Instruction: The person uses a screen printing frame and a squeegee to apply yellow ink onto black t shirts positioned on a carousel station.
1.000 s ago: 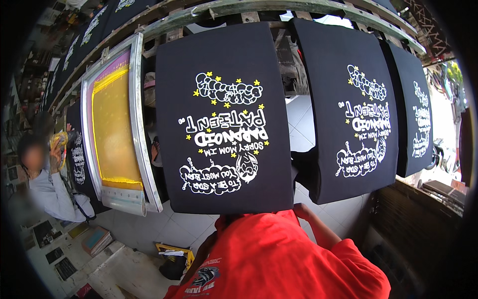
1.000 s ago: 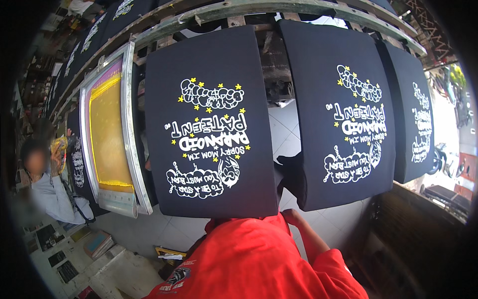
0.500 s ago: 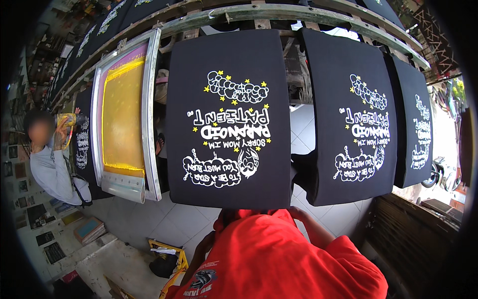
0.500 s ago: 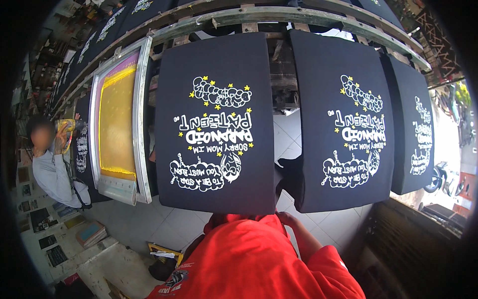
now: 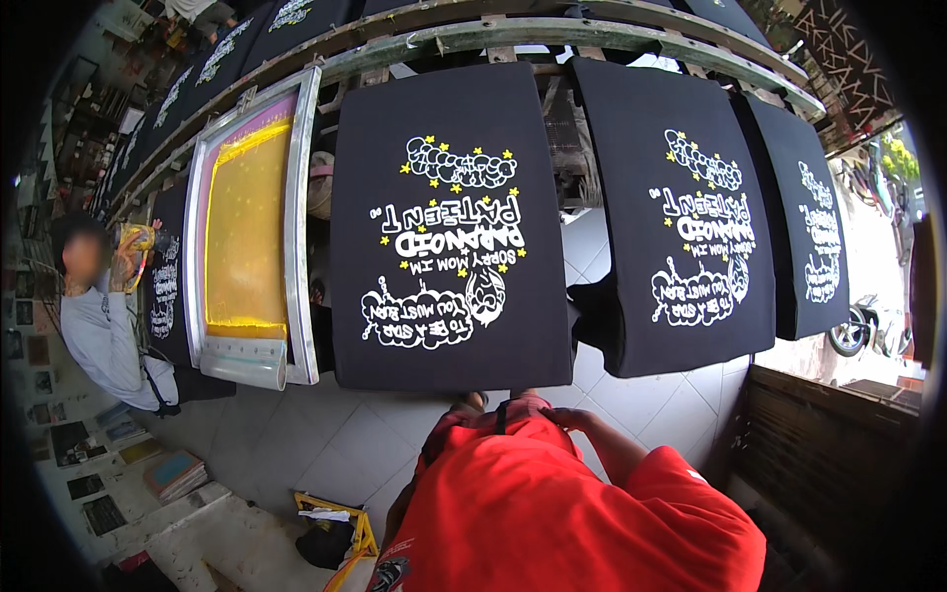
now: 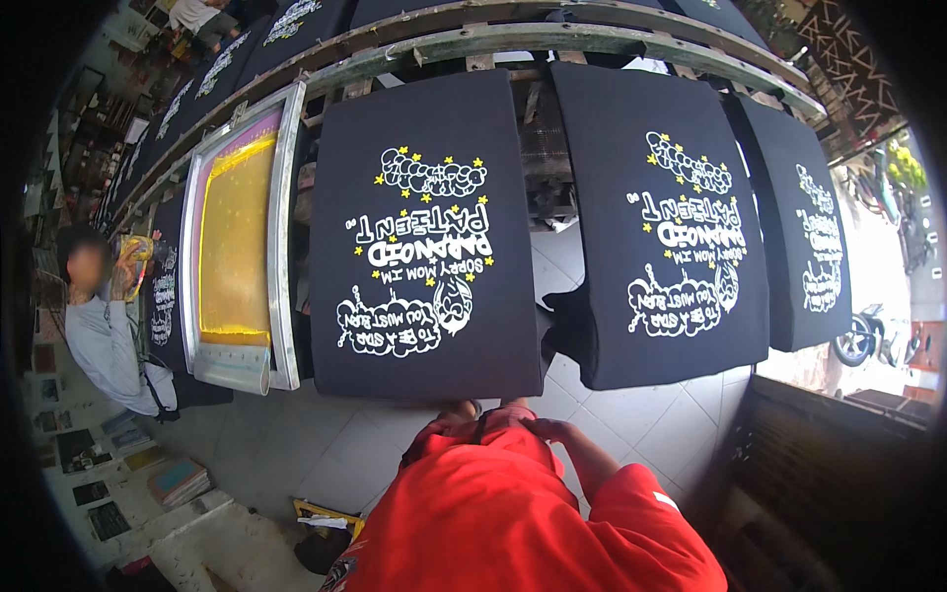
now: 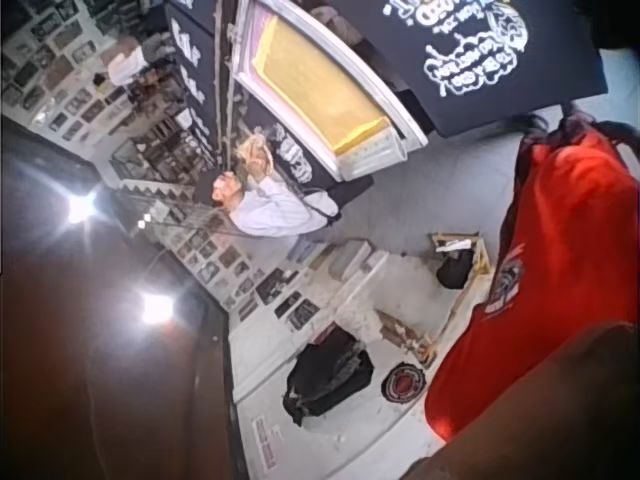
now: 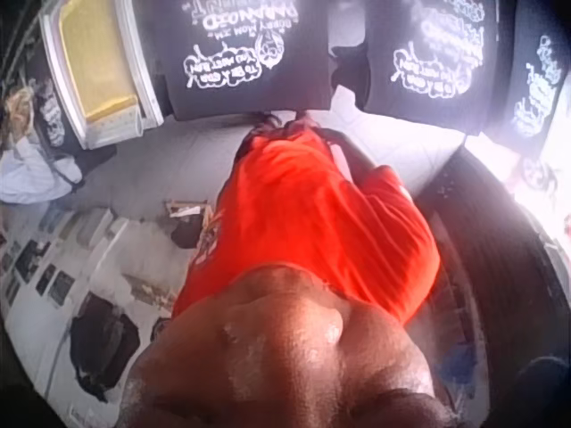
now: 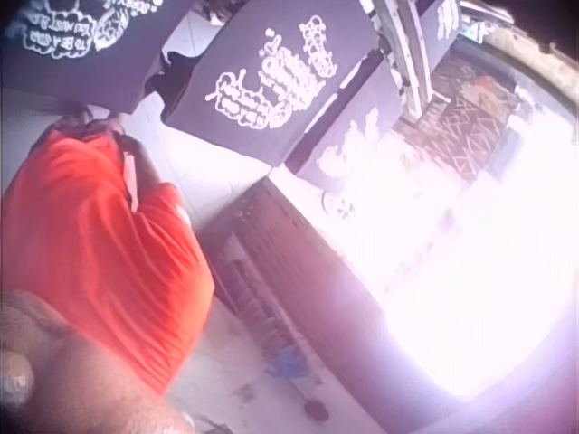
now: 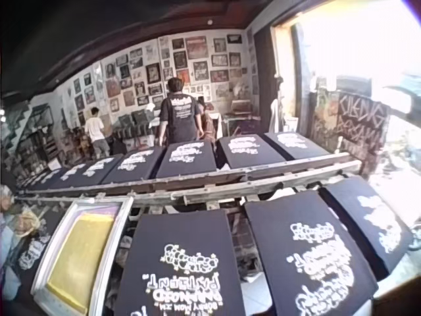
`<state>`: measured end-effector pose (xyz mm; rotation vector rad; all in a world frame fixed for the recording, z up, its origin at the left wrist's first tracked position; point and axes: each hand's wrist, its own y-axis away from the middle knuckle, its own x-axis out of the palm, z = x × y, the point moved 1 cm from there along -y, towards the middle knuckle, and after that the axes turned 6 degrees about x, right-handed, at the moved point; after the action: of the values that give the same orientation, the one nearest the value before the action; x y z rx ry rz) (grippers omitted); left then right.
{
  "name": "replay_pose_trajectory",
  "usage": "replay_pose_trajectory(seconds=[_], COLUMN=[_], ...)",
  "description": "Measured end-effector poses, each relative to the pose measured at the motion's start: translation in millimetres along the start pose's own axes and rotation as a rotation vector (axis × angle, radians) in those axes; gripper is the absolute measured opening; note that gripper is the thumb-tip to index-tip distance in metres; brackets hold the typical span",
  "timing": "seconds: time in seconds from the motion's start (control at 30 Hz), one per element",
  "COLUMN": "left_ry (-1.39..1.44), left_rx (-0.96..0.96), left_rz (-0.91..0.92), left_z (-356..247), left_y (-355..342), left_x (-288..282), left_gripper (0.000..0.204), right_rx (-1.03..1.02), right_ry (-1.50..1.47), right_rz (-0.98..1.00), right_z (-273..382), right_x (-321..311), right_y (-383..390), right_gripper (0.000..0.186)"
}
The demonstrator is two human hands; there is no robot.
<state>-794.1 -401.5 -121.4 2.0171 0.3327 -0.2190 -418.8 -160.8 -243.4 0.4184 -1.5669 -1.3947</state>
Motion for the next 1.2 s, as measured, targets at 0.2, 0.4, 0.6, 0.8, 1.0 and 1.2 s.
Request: replay_pose_trajectory(seconds=[0.2,0.4,0.6,0.8,1.0,1.2], left_ry=[0.001,0.011,0.025,0.006,-0.014,-0.22], left_rx=[0.105,0.246,0.22,0.096,0.222,0.427], left_rz=[0.001,-0.003,-0.042,-0.024,-0.036,-0.091], left_z=[38.6,111.0,257.1,390.1,424.3,330.1], left_y=[-5.3,-4.1,4.5,20.1,31.6,38.6], left_x=[-17.1,-51.2,-102.3,-135.6,-137.3,-56.1], left_gripper=[0.026,0.025,0.024,0.024,0.019,0.012], right_rx=[0.002,0.005,-0.357,-0.703,-0.518,-0.611], right_ry=[0.058,0.245,0.81,1.066,1.022,0.817], right_rz=[-0.105,-0.373,-0.819,-1.005,-0.923,-0.946], right_z=[-6.0,-12.2,-76.4,-112.3,-182.1,-253.4], right_x=[32.7,94.0,168.8,196.8,213.9,217.6], right_y=[-19.4,-35.4,-99.8,-76.3,-88.7,-51.5], right_gripper=[0.096,0.089,0.061,0.031,0.021,0.021])
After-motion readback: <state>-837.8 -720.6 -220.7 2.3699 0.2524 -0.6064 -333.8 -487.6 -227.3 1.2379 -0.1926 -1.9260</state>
